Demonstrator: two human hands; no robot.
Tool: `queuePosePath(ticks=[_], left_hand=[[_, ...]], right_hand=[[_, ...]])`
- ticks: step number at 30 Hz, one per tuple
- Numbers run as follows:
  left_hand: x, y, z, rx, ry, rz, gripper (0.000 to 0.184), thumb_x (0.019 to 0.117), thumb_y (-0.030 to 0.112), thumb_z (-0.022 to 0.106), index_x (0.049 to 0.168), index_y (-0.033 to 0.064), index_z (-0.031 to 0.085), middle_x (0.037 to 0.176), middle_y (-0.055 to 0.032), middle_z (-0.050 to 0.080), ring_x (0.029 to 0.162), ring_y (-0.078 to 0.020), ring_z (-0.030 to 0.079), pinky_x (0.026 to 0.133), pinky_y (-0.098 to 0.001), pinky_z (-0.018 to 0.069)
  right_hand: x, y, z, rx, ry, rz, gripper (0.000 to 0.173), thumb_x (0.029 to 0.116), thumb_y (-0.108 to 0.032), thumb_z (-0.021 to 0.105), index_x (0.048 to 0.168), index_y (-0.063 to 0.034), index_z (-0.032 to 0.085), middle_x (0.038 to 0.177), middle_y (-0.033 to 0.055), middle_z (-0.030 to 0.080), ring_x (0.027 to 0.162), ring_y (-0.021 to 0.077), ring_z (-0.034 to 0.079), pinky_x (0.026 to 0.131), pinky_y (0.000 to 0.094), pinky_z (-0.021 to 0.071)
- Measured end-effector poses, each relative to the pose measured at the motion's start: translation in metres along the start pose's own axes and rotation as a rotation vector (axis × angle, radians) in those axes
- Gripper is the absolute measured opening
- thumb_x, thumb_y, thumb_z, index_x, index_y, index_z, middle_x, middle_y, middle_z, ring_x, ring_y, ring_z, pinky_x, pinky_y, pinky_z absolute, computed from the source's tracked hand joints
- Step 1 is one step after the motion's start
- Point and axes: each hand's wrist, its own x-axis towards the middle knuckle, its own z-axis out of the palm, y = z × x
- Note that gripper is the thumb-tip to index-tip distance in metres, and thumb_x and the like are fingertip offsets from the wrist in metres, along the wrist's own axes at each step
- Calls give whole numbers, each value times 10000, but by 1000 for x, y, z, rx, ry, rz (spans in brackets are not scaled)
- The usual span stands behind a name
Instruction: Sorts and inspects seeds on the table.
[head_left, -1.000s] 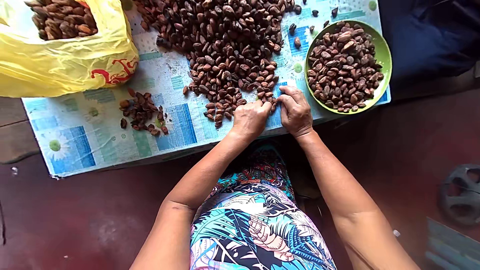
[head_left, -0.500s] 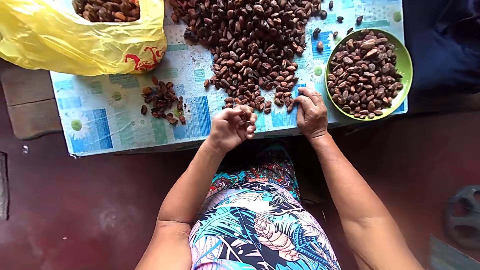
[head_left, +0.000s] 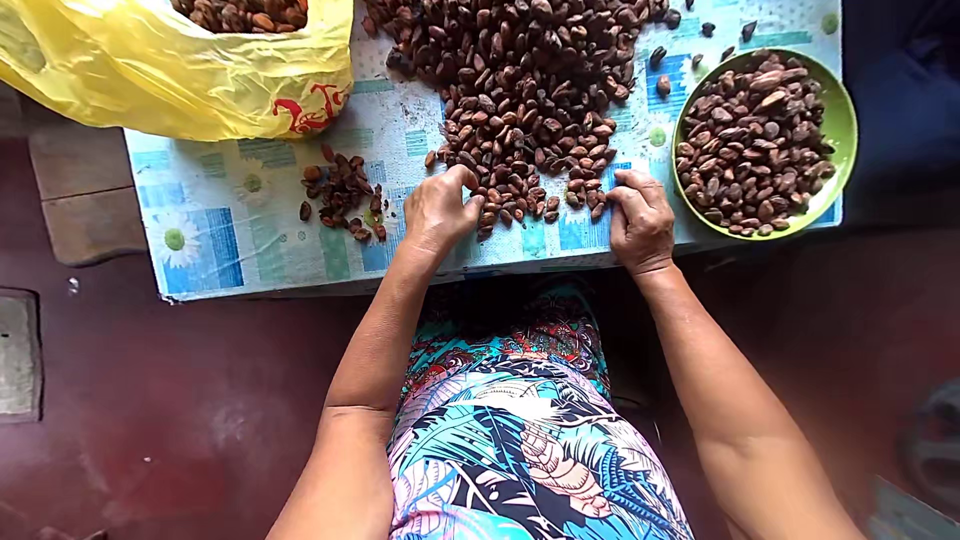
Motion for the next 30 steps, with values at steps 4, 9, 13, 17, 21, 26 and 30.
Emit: queuePosePath(ticks=[4, 9, 13, 17, 21, 26, 30], left_hand=[[16, 8, -5, -5, -137, -70, 296, 977, 223, 651, 1167, -2, 668, 1024, -229, 687, 1012, -422, 656, 873, -649, 480], [19, 1, -15, -264, -108, -45, 210, 955, 173, 684, 1060, -9, 683, 895, -142, 656, 779, -241, 601, 750, -460, 501], [5, -39, -23, -1284, -231, 102, 176, 941, 172, 415, 822, 231, 531, 675, 110, 571, 496, 20, 465, 432, -139, 359], [-1, -46, -15, -1374, -147, 68, 244, 980, 162, 368, 873, 219, 580, 715, 100, 617, 513, 23, 502, 431, -129, 379], [-2, -26, -1, -521, 74, 47, 173, 981, 145, 642, 1070, 12, 706, 808, -34, 635, 630, -74, 516, 631, -265, 464], [-7, 0, 11, 64, 38, 69, 286, 1009, 231, 617, 1170, 17, 719, 1115, -239, 723, 1043, -447, 694, 867, -670, 495], [0, -19, 9, -288, 101, 88, 250, 998, 180, 631, 1125, -21, 709, 895, -147, 686, 758, -246, 625, 750, -438, 523]], right_hand=[[0, -1, -1, -4, -1, -5, 258, 967, 25, 485, 1023, 36, 737, 1266, 234, 694, 1228, 385, 648, 1075, 435, 482], [0, 0, 0, 6, 5, -12, 254, 969, 20, 487, 1019, 32, 736, 1265, 235, 694, 1226, 383, 648, 1074, 430, 481], [-1, 2, 2, 5, 10, -9, 253, 968, 19, 485, 1013, 23, 734, 1265, 223, 696, 1221, 370, 650, 1071, 418, 483], [0, 4, 1, 8, 8, -18, 258, 973, 11, 486, 1019, 24, 739, 1265, 224, 696, 1216, 371, 653, 1071, 423, 485], [0, 4, 1, 0, 6, -25, 253, 974, 11, 488, 1011, 30, 738, 1251, 230, 701, 1205, 373, 659, 1067, 423, 485], [0, 1, -1, 5, -4, -15, 257, 971, 12, 483, 1022, 30, 734, 1256, 236, 696, 1223, 383, 648, 1081, 443, 478], [0, 3, -1, 6, -4, -22, 264, 979, 10, 479, 1030, 23, 738, 1258, 233, 695, 1231, 380, 643, 1085, 439, 473]])
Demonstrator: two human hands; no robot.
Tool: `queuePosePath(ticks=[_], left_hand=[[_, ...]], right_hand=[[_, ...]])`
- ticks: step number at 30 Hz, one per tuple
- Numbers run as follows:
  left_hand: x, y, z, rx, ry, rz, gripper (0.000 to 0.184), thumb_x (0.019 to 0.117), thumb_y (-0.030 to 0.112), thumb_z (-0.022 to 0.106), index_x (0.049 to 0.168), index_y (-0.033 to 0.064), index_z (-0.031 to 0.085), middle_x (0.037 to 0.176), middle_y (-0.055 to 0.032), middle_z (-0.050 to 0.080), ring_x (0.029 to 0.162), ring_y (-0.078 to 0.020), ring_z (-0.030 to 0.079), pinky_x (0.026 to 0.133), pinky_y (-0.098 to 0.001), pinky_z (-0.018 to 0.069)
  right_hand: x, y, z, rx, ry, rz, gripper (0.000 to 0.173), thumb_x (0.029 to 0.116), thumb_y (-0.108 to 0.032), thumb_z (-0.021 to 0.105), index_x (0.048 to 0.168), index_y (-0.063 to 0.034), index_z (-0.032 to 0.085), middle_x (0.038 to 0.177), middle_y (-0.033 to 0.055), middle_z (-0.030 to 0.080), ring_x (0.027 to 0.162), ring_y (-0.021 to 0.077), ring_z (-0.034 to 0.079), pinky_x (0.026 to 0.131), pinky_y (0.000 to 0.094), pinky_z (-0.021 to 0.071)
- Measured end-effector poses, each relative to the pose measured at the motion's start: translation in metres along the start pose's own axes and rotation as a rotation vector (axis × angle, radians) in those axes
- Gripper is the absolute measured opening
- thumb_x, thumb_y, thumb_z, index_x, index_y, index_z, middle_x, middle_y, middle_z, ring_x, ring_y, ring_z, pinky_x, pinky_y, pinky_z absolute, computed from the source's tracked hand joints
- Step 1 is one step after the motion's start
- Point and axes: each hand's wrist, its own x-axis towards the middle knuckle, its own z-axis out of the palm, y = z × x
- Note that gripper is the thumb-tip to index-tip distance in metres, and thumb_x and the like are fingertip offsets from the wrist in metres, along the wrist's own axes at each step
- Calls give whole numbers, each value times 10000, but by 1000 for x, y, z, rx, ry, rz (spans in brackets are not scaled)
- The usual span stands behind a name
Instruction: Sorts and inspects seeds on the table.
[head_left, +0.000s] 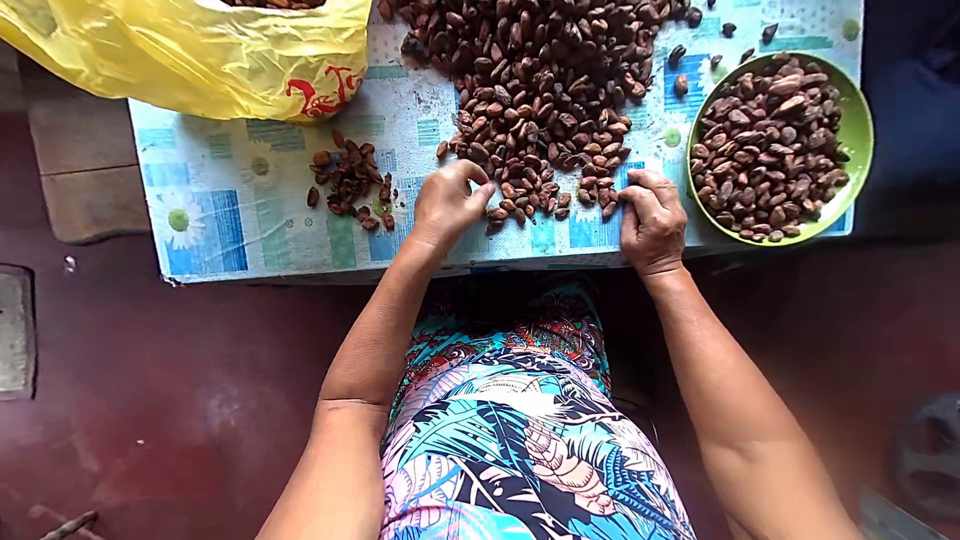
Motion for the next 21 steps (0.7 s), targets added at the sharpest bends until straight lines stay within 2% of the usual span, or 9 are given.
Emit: queuePosePath(ticks=[2, 4, 6, 8, 11, 15, 18, 19, 21], left_hand=[[-3, -7, -15, -626, 22, -120, 96, 1018, 80, 532, 1006, 70, 627, 709, 43, 555, 525, -7, 446, 502, -158, 394], [-7, -18, -32, -1290, -109, -204, 324, 1003, 135, 332, 833, 169, 605, 697, 53, 617, 521, -13, 530, 445, -146, 415], [-9, -31, -38, -1501, -218, -188, 398, 971, 192, 303, 800, 159, 661, 820, -12, 710, 615, -68, 632, 486, -172, 477], [-13, -28, -35, -1306, -184, -204, 367, 977, 146, 309, 775, 207, 609, 744, 50, 666, 551, -14, 557, 455, -147, 413], [-19, -18, -25, -1015, -121, -237, 209, 999, 79, 438, 940, 167, 619, 613, 97, 531, 448, 11, 433, 410, -138, 360], [-20, -19, -18, -1064, -183, -268, 186, 1018, 89, 451, 990, 168, 617, 680, 83, 578, 469, 16, 481, 417, -128, 412], [-23, -18, -4, -619, -15, -31, 107, 977, 46, 589, 1031, 55, 681, 740, 59, 609, 510, 29, 443, 482, -131, 380], [-23, -21, 0, -347, 16, 104, 158, 969, 68, 623, 1080, 25, 727, 855, 3, 678, 605, -5, 509, 586, -171, 443], [-24, -21, 4, 104, 11, 241, 232, 980, 112, 632, 1155, 43, 768, 939, -158, 713, 751, -249, 654, 717, -436, 534]], right_hand=[[0, 0, 1, 4, 6, -1, 267, 982, 7, 475, 1028, 23, 737, 1257, 233, 697, 1234, 379, 644, 1091, 438, 473], [-1, 1, 1, 8, 8, 2, 265, 983, 5, 476, 1030, 24, 737, 1252, 231, 698, 1225, 380, 647, 1088, 436, 474], [-1, 0, 1, 5, 5, 5, 262, 980, 7, 478, 1029, 30, 734, 1251, 233, 698, 1221, 382, 648, 1086, 434, 475], [-1, 0, 0, 0, 3, 7, 259, 982, 4, 481, 1028, 29, 735, 1254, 233, 698, 1221, 377, 650, 1087, 434, 474], [-1, 0, 0, -10, 1, 9, 260, 980, 4, 482, 1028, 26, 737, 1258, 230, 698, 1221, 380, 650, 1086, 438, 474], [-1, 0, 1, -15, 8, 4, 261, 984, 4, 480, 1035, 24, 736, 1262, 230, 696, 1222, 378, 650, 1085, 435, 475], [-1, 0, 1, -13, 6, 2, 258, 979, 8, 482, 1028, 28, 735, 1258, 233, 697, 1220, 381, 651, 1084, 441, 473], [-1, 0, 1, -16, 3, 5, 258, 980, 7, 483, 1030, 25, 736, 1262, 230, 697, 1221, 378, 651, 1085, 438, 473], [-1, 0, 2, -20, 6, 11, 256, 980, 6, 487, 1025, 18, 738, 1261, 221, 699, 1224, 369, 651, 1086, 431, 472]])
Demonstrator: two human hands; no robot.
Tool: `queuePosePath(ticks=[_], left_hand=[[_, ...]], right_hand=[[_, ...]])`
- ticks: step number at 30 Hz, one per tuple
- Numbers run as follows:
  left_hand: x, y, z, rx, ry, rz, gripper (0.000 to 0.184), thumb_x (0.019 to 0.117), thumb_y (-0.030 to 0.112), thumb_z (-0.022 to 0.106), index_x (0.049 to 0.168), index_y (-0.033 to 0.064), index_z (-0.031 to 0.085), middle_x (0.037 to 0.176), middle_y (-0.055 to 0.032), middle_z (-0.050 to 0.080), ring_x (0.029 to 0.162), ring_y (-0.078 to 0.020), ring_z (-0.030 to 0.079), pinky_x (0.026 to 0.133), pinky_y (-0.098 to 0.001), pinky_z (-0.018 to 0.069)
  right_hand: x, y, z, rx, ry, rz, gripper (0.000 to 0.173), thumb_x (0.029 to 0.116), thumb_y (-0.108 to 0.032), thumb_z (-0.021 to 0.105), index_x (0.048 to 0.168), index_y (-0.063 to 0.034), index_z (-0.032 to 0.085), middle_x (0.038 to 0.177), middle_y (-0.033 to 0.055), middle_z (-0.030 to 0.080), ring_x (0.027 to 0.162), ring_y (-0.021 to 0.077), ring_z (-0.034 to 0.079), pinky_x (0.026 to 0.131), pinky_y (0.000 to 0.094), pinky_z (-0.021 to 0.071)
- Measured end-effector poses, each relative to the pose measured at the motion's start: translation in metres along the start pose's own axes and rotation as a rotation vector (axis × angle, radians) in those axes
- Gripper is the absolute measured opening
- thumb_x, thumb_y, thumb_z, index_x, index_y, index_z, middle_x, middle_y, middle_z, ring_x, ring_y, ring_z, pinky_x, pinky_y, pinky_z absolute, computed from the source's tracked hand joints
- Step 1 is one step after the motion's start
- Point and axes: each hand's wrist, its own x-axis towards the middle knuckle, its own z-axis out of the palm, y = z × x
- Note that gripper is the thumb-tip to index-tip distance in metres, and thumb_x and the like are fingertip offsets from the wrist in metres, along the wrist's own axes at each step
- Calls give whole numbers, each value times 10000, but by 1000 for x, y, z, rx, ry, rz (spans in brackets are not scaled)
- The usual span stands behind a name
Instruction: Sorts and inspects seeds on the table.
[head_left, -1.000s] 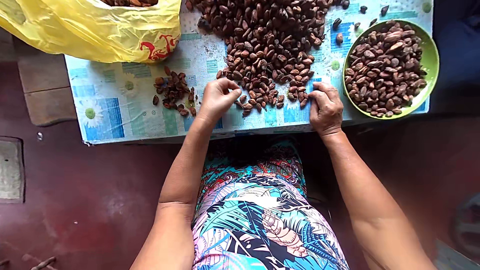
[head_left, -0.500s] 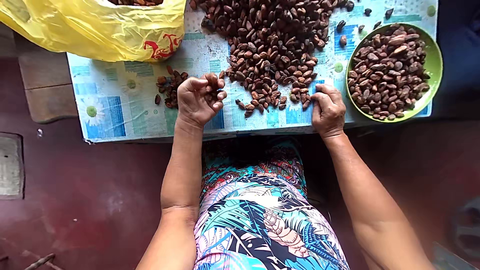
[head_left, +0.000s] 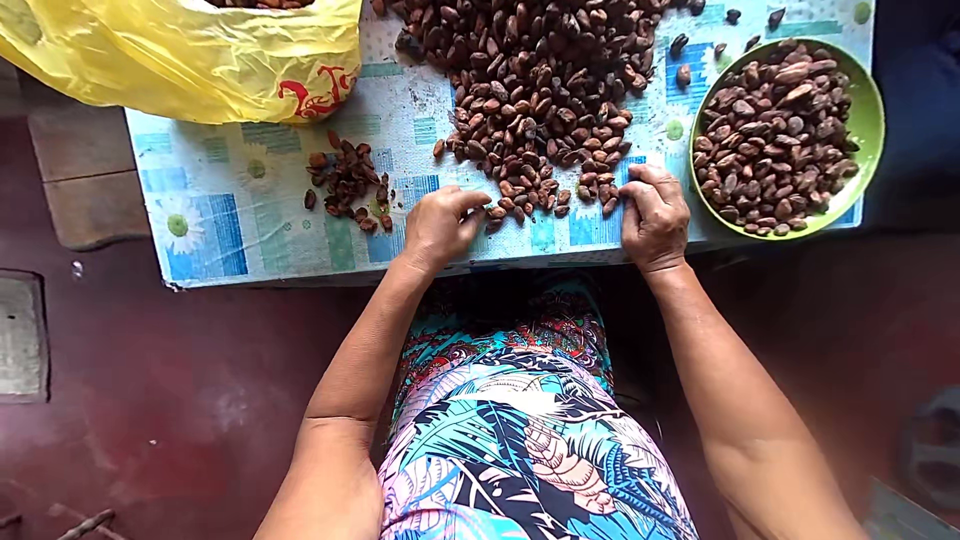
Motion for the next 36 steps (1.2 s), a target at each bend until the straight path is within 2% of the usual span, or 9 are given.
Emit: queuePosePath(ticks=[2, 7, 11, 13, 15, 19, 28, 32, 36], left_hand=[[-1, 3, 3, 195, -8, 28, 238, 995, 132, 615, 1163, 82, 777, 924, -210, 703, 807, -380, 702, 711, -566, 539], [2, -7, -1, 122, 93, -20, 210, 998, 101, 599, 1090, 15, 768, 956, -218, 709, 853, -362, 698, 769, -534, 539], [2, -11, -19, -360, 179, -137, 164, 995, 88, 604, 1069, 0, 722, 937, -11, 707, 722, 22, 586, 692, -161, 493], [2, -10, -27, -488, 223, -188, 131, 994, 86, 613, 1057, 25, 710, 870, 58, 676, 626, 71, 502, 575, -120, 409], [0, -14, -31, -301, 187, -132, 182, 995, 100, 617, 1099, 10, 736, 952, -28, 703, 741, 14, 575, 708, -152, 478], [-6, -15, -16, 116, 76, -20, 211, 980, 101, 632, 1112, 28, 780, 931, -221, 696, 825, -346, 678, 784, -515, 535], [-12, -16, 10, 230, 240, 91, 219, 998, 119, 613, 1099, 6, 772, 884, -217, 681, 749, -363, 687, 656, -494, 547], [-10, 1, -3, -683, 265, -249, 178, 1020, 56, 540, 1121, 12, 681, 804, 36, 636, 590, 10, 506, 560, -136, 433], [-4, -1, -24, -1588, -27, -413, 433, 1022, 194, 275, 1003, 140, 704, 867, 5, 722, 633, -58, 636, 527, -176, 511]], right_hand=[[0, 0, 0, -1, 2, 0, 257, 977, 5, 486, 1021, 20, 739, 1258, 224, 701, 1220, 372, 654, 1080, 437, 478], [1, -1, -2, -4, -15, 8, 265, 981, 2, 478, 1033, 24, 737, 1271, 225, 695, 1226, 379, 649, 1073, 446, 482], [0, 0, -1, -1, 1, -1, 263, 983, 5, 480, 1028, 22, 738, 1256, 219, 703, 1214, 367, 657, 1072, 425, 484], [1, -1, -1, 0, 7, -9, 263, 985, 5, 478, 1033, 26, 735, 1255, 224, 701, 1210, 364, 659, 1068, 422, 485], [1, 0, -1, -4, 14, -12, 264, 987, 2, 478, 1031, 20, 737, 1253, 224, 702, 1207, 363, 660, 1063, 417, 488], [0, 0, -1, -8, 2, -8, 264, 982, 9, 476, 1030, 21, 735, 1262, 220, 698, 1218, 366, 652, 1068, 425, 482], [1, -1, 0, -6, -5, 1, 271, 985, 1, 470, 1034, 14, 737, 1270, 216, 695, 1226, 369, 645, 1067, 434, 477], [1, 0, -1, 7, 1, 4, 267, 982, 4, 471, 1026, 21, 734, 1263, 224, 697, 1220, 370, 651, 1070, 434, 481], [2, -1, -1, 14, -7, 8, 265, 978, 10, 477, 1027, 20, 737, 1264, 223, 697, 1222, 373, 650, 1079, 435, 480]])
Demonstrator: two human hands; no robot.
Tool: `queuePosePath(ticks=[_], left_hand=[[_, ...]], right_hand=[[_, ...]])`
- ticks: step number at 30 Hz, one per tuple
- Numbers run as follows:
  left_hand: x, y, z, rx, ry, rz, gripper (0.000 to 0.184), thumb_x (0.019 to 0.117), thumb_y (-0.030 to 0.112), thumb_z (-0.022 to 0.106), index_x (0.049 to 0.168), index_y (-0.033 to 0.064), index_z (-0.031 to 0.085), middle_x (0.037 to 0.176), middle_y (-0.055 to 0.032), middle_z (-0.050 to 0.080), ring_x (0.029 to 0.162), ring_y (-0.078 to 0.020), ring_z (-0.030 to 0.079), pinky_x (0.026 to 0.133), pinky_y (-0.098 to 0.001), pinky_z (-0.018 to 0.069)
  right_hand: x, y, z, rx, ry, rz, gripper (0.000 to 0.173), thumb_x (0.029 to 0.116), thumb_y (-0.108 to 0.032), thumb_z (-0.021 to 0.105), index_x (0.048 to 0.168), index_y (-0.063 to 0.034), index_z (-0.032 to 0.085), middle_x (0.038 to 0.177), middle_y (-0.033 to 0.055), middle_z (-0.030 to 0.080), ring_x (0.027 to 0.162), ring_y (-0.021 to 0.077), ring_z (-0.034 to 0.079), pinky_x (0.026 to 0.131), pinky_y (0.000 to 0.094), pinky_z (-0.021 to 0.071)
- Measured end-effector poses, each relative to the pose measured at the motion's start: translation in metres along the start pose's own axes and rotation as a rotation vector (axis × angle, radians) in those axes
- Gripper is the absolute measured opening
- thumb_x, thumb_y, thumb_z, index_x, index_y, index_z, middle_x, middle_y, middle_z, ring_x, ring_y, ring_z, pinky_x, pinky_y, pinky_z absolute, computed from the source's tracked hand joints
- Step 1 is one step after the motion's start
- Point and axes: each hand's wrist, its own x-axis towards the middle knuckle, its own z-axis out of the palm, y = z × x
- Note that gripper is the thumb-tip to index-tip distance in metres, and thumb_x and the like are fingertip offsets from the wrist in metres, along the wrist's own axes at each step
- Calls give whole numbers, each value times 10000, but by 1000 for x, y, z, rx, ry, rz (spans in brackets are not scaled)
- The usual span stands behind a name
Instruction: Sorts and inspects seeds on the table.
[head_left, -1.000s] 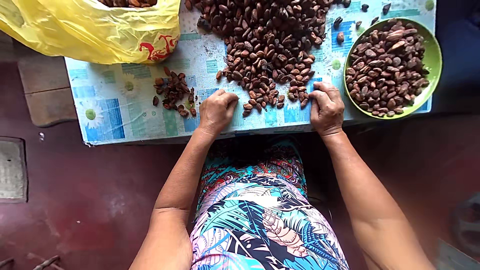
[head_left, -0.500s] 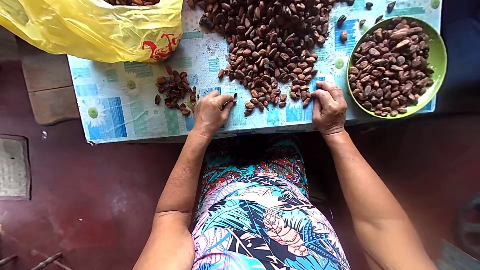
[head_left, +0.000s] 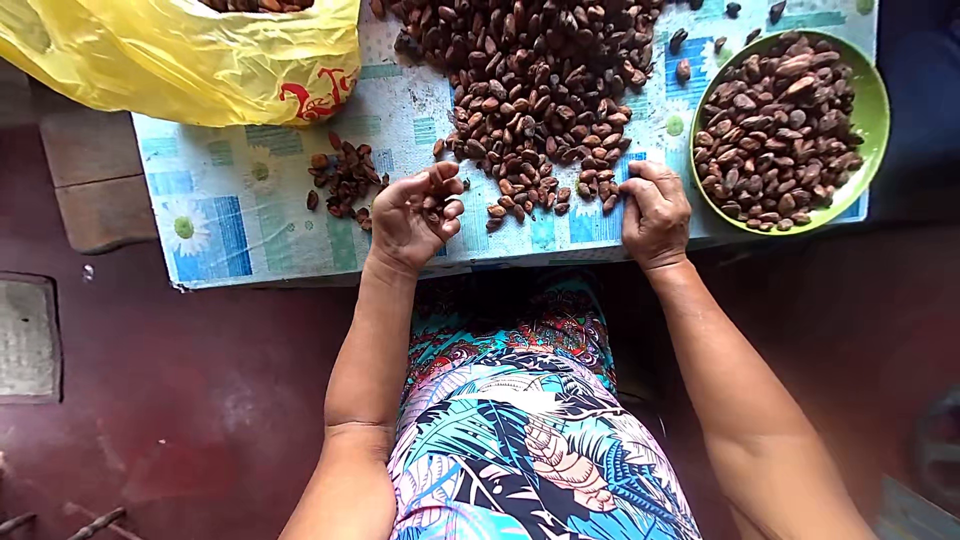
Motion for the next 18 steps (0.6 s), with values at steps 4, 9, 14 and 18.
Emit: queuePosePath(ticks=[4, 9, 14, 18], left_hand=[[12, -6, 12, 247, 67, 3, 395, 1069, 163, 323, 799, 197, 609, 617, 99, 561, 452, 13, 442, 405, -137, 358], [4, -29, 15, 1276, 150, 402, 232, 1002, 158, 616, 1125, 4, 739, 779, -24, 669, 594, -36, 498, 599, -226, 444], [-7, -64, 27, 1796, 216, 473, 322, 1014, 148, 605, 1272, -22, 697, 959, -237, 744, 806, -411, 735, 693, -571, 567], [-3, -77, 22, 1875, 281, 614, 264, 1014, 123, 594, 1185, -27, 729, 938, -228, 735, 809, -403, 740, 635, -520, 569]], right_hand=[[-1, -1, 0, -9, 8, 2, 263, 978, 0, 479, 1015, 15, 739, 1260, 221, 700, 1217, 374, 653, 1068, 435, 485], [-1, 1, 1, -15, 16, -10, 256, 979, -2, 481, 1012, 13, 735, 1255, 216, 702, 1217, 364, 652, 1063, 423, 486], [-1, -1, -1, -17, 4, -6, 251, 976, -3, 487, 1015, 18, 735, 1254, 220, 701, 1219, 367, 652, 1061, 431, 488], [-1, -1, 0, -17, 3, -8, 255, 976, -1, 482, 1020, 19, 733, 1259, 218, 699, 1220, 368, 651, 1060, 432, 488]])
